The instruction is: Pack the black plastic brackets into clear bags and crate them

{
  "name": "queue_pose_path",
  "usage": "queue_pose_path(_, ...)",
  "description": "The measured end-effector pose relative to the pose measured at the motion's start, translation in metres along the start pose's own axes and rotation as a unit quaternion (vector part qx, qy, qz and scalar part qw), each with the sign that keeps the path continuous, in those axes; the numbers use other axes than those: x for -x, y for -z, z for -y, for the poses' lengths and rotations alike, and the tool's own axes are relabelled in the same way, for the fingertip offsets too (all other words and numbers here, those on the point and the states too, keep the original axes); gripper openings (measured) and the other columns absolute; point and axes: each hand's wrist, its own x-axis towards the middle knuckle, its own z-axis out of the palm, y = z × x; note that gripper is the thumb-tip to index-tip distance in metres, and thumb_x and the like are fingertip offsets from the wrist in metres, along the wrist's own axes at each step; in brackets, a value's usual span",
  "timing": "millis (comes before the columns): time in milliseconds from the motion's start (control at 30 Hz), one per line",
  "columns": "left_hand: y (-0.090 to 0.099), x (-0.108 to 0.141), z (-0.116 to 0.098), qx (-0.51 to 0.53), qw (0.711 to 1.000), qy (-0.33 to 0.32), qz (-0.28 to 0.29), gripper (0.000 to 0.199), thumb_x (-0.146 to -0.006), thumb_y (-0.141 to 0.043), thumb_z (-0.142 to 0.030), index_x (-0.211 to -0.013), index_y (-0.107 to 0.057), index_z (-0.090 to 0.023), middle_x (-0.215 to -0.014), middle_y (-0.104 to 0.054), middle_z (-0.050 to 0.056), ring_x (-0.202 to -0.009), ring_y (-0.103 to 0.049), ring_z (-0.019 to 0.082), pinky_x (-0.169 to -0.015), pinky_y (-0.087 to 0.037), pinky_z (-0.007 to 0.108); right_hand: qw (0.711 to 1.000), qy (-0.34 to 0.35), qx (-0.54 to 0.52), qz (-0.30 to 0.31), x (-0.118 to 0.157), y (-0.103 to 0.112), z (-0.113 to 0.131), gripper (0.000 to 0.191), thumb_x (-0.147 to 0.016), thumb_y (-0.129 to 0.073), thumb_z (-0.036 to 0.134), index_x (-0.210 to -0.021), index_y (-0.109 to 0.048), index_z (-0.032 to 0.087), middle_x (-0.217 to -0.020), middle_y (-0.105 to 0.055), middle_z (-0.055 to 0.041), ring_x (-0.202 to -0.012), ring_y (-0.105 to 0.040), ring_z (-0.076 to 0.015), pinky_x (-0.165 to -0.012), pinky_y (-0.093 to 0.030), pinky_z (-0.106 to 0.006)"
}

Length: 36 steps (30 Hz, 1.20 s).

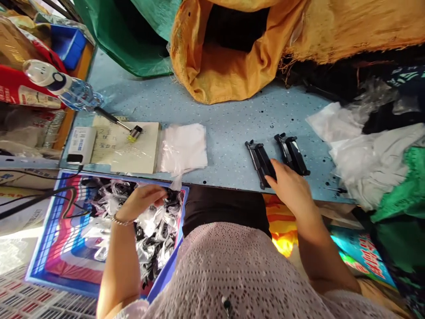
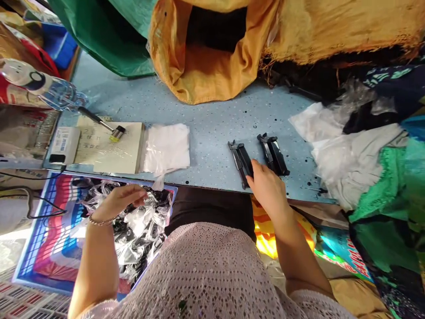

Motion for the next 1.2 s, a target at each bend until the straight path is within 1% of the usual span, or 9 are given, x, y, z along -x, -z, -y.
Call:
queue_pose_path(100,-0.045,-0.056,-0.066,-0.05,0.982,-0.128,-0.129,0.024,-0.096,-0.062,-0.041,-0.095,-0.071,-0.019,-0.086,-0.071,0.007,-0.073,-0.069,0.017,-0.075,-0.058,0.032,0.994,0.019,-0.108,-0.005,-0.021,-0.015,0.008,0.04,-0.096,-0.052,0.026,-0.133,-0.061,0.012,-0.114,-0.071,-0.0202,-0.101,-0.07,-0.0343,-0.084,-0.055,-0.046)
queue_pose_path(200,-0.081,-0.116,-0.103,-0.188,0.932,-0.124,-0.284,0.016,-0.088,-0.073,-0.029,-0.085,-0.063,-0.017,-0.109,-0.066,0.015,-0.089,-0.071,0.024,-0.082,-0.057,0.037,0.944,0.026,-0.329,0.026,-0.038,-0.028,0.017,0.033,-0.091,-0.058,0.028,-0.121,-0.068,0.019,-0.11,-0.075,-0.0124,-0.101,-0.071,-0.0284,-0.09,-0.056,-0.044)
queue_pose_path(300,-0.082,-0.146,-0.099,-0.191,0.941,-0.097,-0.261,0.012,-0.085,-0.069,-0.015,-0.076,-0.062,-0.017,-0.098,-0.068,0.013,-0.092,-0.069,0.025,-0.081,-0.054,0.036,0.81,-0.009,-0.58,0.087,-0.047,-0.032,0.032,0.034,-0.086,-0.066,0.038,-0.115,-0.07,0.021,-0.104,-0.075,-0.0075,-0.094,-0.072,-0.0228,-0.082,-0.059,-0.037)
queue_pose_path(433,-0.059,-0.14,-0.079,0.042,0.969,-0.08,-0.23,0.019,-0.074,-0.08,-0.024,-0.07,-0.063,-0.018,-0.067,-0.061,-0.001,-0.061,-0.055,0.014,-0.059,-0.043,0.027,0.617,-0.012,-0.761,0.199,-0.065,-0.021,0.07,0.038,-0.075,-0.081,0.049,-0.099,-0.071,0.02,-0.095,-0.074,-0.0053,-0.081,-0.07,-0.0183,-0.074,-0.061,-0.033)
queue_pose_path(567,-0.057,-0.128,-0.079,0.166,0.961,-0.086,-0.204,0.024,-0.066,-0.082,-0.031,-0.07,-0.064,-0.017,-0.061,-0.058,-0.003,-0.055,-0.048,0.009,-0.053,-0.037,0.023,0.501,0.024,-0.818,0.281,-0.099,-0.014,0.124,0.037,-0.07,-0.09,0.042,-0.093,-0.073,0.019,-0.085,-0.073,-0.0017,-0.075,-0.068,-0.0148,-0.074,-0.062,-0.031)
queue_pose_path(800,-0.045,-0.112,-0.069,0.001,0.939,-0.179,-0.295,0.007,-0.082,-0.062,-0.02,-0.086,-0.067,-0.019,-0.091,-0.073,0.006,-0.089,-0.069,0.019,-0.087,-0.056,0.036,0.522,-0.025,-0.813,0.257,-0.125,-0.027,0.151,0.034,-0.066,-0.092,0.036,-0.085,-0.073,0.016,-0.076,-0.071,-0.0008,-0.067,-0.067,-0.0132,-0.065,-0.06,-0.026)
queue_pose_path(900,-0.038,-0.111,-0.062,-0.154,0.922,-0.222,-0.278,0.034,-0.086,-0.047,-0.011,-0.106,-0.075,-0.017,-0.114,-0.075,0.012,-0.109,-0.068,0.025,-0.103,-0.052,0.044,0.508,-0.007,-0.829,0.234,-0.108,-0.025,0.134,0.034,-0.07,-0.091,0.037,-0.09,-0.072,0.017,-0.081,-0.073,-0.0003,-0.07,-0.068,-0.0126,-0.069,-0.061,-0.026)
queue_pose_path(1067,-0.041,-0.113,-0.061,-0.111,0.918,-0.249,-0.288,0.054,-0.087,-0.052,-0.013,-0.141,-0.058,-0.017,-0.144,-0.057,0.018,-0.081,-0.067,0.016,-0.079,-0.059,0.037,0.405,0.004,-0.781,0.475,-0.082,-0.033,0.124,0.031,-0.077,-0.086,0.027,-0.096,-0.068,0.012,-0.089,-0.077,-0.0087,-0.078,-0.075,-0.0177,-0.067,-0.065,-0.026)
queue_pose_path(1200,-0.043,-0.101,-0.058,-0.133,0.89,-0.265,-0.347,0.035,-0.089,-0.05,-0.01,-0.119,-0.065,-0.017,-0.132,-0.063,0.016,-0.099,-0.068,0.021,-0.089,-0.058,0.04,0.322,-0.05,-0.785,0.527,-0.081,-0.049,0.126,0.019,-0.095,-0.066,0.021,-0.108,-0.062,0.008,-0.09,-0.076,-0.0105,-0.075,-0.076,-0.0137,-0.065,-0.063,-0.018)
